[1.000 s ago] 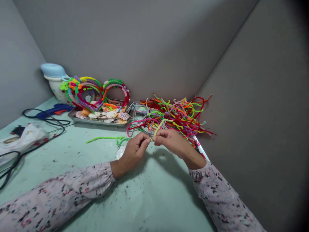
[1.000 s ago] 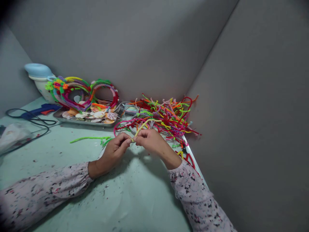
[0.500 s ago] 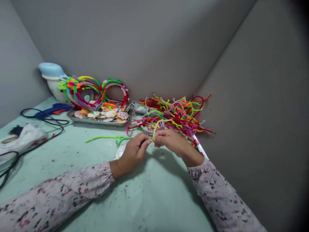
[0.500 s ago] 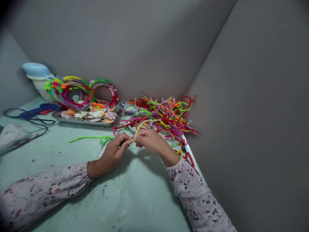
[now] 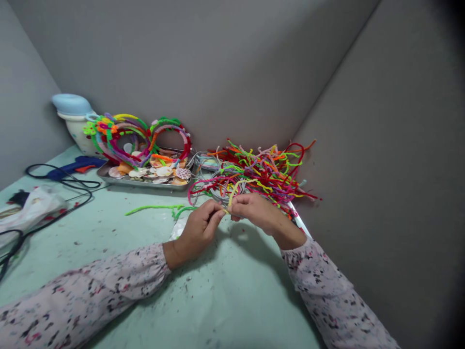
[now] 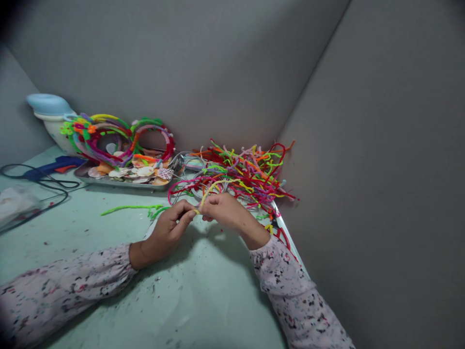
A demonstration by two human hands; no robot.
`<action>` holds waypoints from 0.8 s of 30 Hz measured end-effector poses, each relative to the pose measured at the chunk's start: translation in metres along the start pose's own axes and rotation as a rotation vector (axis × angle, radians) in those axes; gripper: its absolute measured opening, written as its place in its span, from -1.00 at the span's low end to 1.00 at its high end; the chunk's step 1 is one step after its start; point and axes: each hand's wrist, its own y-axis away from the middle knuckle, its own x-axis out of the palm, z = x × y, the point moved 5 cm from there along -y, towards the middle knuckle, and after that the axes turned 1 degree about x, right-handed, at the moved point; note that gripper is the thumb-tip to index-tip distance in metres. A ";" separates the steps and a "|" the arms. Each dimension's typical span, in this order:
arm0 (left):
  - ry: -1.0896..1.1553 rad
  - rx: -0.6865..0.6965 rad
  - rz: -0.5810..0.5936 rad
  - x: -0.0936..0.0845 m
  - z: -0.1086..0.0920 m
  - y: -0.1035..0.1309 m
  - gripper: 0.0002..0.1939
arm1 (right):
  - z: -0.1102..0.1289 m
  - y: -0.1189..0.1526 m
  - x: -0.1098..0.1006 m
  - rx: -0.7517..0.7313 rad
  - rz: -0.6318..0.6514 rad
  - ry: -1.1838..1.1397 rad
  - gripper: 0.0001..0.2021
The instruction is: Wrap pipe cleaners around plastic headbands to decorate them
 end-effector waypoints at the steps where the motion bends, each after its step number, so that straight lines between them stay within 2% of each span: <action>1: 0.003 -0.009 -0.001 0.000 0.001 0.000 -0.81 | 0.001 0.001 0.000 0.001 -0.003 0.016 -0.86; 7: 0.053 -0.045 0.020 0.000 0.003 -0.001 -0.77 | 0.005 0.000 0.000 0.001 -0.058 0.070 -0.86; 14: 0.056 -0.057 0.054 0.001 0.003 -0.002 -0.82 | 0.006 0.001 0.003 0.023 -0.039 0.087 -0.87; 18: 0.016 -0.023 0.056 0.002 0.002 -0.001 -0.81 | 0.004 -0.001 0.003 0.033 -0.033 0.094 -0.86; 24: -0.010 0.031 0.030 0.000 -0.003 0.000 -0.82 | 0.006 -0.001 0.003 -0.025 -0.038 0.109 -0.84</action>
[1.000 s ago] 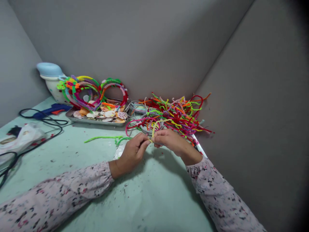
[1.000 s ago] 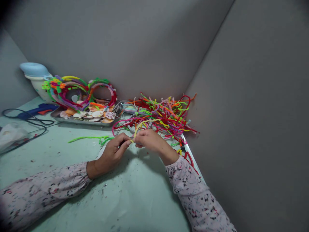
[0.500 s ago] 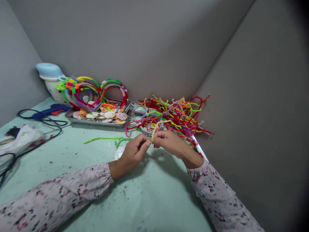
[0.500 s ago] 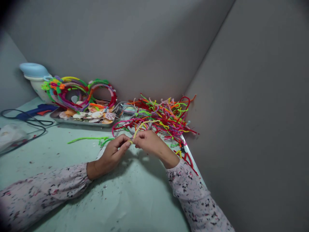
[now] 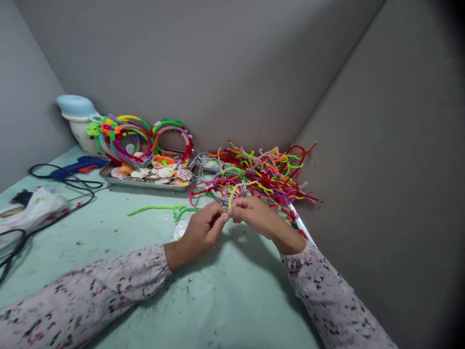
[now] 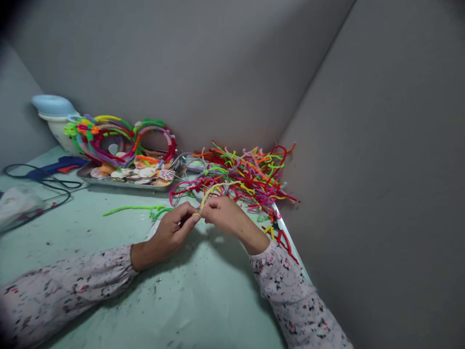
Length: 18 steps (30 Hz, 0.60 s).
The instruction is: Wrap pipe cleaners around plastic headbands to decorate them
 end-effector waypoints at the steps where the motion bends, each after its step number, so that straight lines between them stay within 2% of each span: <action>1: 0.010 -0.008 0.000 0.000 0.000 0.000 -0.82 | 0.002 0.001 -0.001 -0.005 -0.009 0.013 -0.84; 5: 0.096 -0.072 -0.018 -0.001 0.003 -0.001 -0.81 | 0.010 0.009 -0.006 -0.029 -0.026 0.063 -0.82; 8: 0.157 -0.106 -0.044 -0.001 0.007 -0.001 -0.79 | 0.016 0.016 -0.010 -0.103 -0.038 0.110 -0.89; 12: 0.209 -0.125 -0.041 0.000 0.009 0.000 -0.77 | 0.017 0.020 -0.010 -0.192 -0.080 0.220 -0.92; 18: 0.203 -0.132 -0.054 -0.002 0.008 0.001 -0.73 | 0.020 0.021 -0.008 -0.219 -0.092 0.298 -0.93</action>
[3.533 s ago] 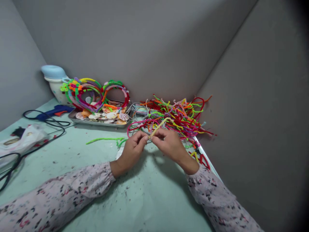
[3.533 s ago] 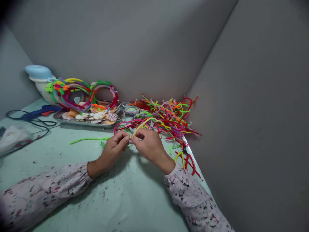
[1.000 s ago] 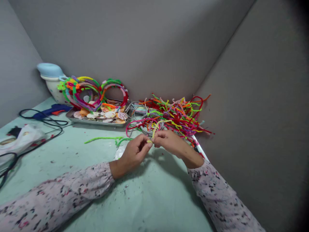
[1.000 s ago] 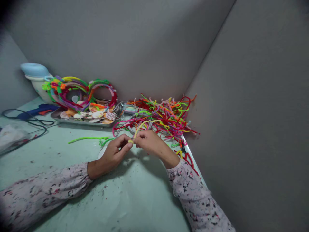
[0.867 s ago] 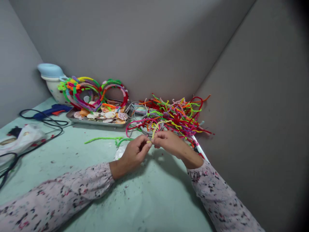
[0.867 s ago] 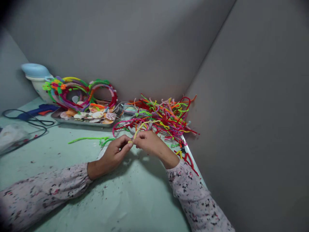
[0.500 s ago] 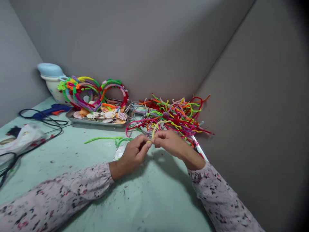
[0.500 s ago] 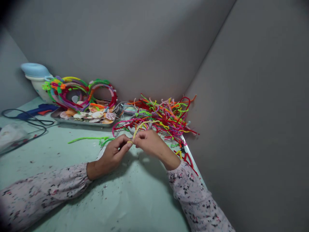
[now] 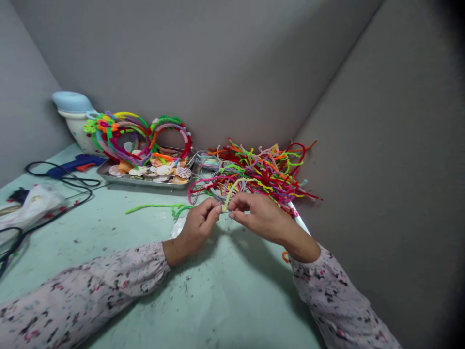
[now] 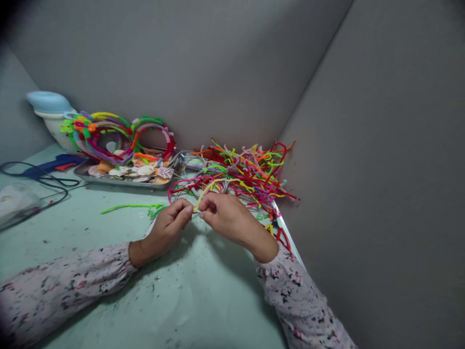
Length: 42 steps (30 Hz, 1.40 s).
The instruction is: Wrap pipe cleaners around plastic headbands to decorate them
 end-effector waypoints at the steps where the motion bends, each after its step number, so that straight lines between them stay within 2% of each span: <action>1: -0.010 0.001 -0.003 0.000 -0.001 0.000 -0.74 | 0.002 0.000 -0.001 -0.012 -0.008 0.007 -0.93; 8: -0.002 -0.006 -0.011 0.001 0.001 0.000 -0.74 | 0.007 0.002 -0.001 -0.090 -0.062 0.016 -0.85; 17: 0.004 -0.020 -0.009 0.000 0.001 0.000 -0.74 | 0.013 0.004 -0.002 -0.176 -0.140 0.102 -0.85; 24: 0.003 -0.014 -0.022 -0.001 0.000 -0.001 -0.74 | 0.020 0.007 -0.001 -0.187 -0.172 0.184 -0.84; 42: -0.088 0.051 -0.008 0.000 -0.003 0.000 -0.78 | 0.019 0.008 -0.001 -0.135 -0.130 0.255 -0.86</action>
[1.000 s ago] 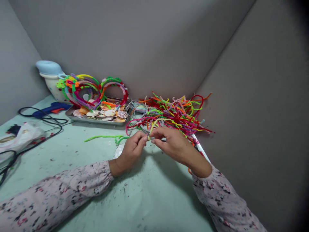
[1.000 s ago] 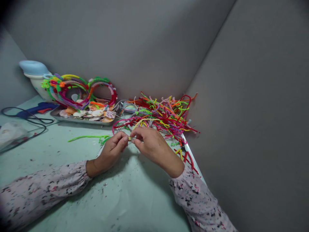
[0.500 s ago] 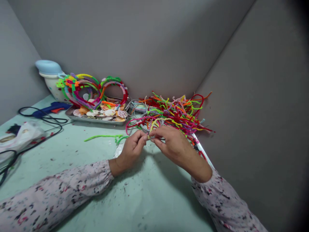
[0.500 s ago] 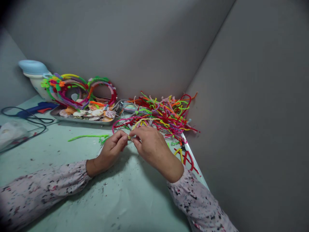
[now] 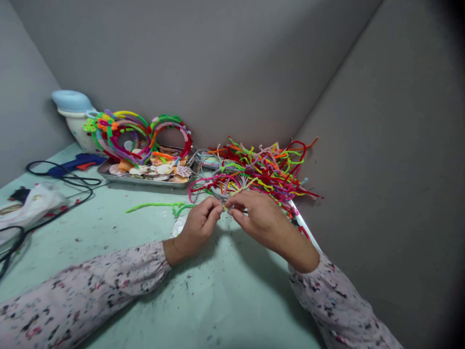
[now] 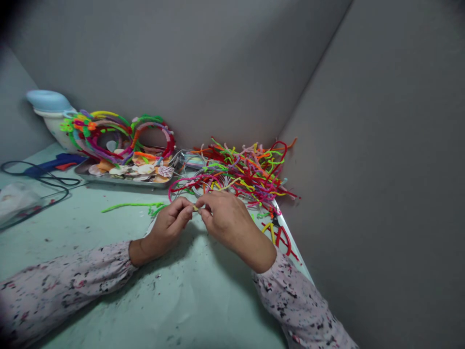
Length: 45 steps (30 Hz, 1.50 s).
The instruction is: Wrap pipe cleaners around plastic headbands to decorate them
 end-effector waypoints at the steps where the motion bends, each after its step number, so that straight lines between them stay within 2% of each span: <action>1: -0.004 0.005 0.003 0.000 0.000 0.000 -0.79 | 0.000 0.000 0.000 0.003 0.003 -0.011 -0.86; 8: -0.009 -0.014 -0.007 0.000 0.000 -0.001 -0.78 | -0.002 0.002 0.001 0.051 -0.010 -0.045 -0.84; 18: -0.042 0.007 -0.010 -0.001 0.000 -0.001 -0.79 | -0.003 0.000 0.003 0.039 -0.002 -0.009 -0.88; 34: -0.081 0.026 -0.009 0.000 -0.002 -0.001 -0.80 | -0.007 -0.003 0.009 0.080 0.068 -0.058 -0.92; 41: -0.100 0.031 0.011 0.001 -0.002 0.000 -0.80 | -0.013 -0.005 0.010 0.117 0.147 -0.121 -0.91; 45: -0.078 0.025 0.007 0.001 0.000 0.000 -0.80 | -0.013 -0.005 0.006 0.130 0.124 -0.145 -0.93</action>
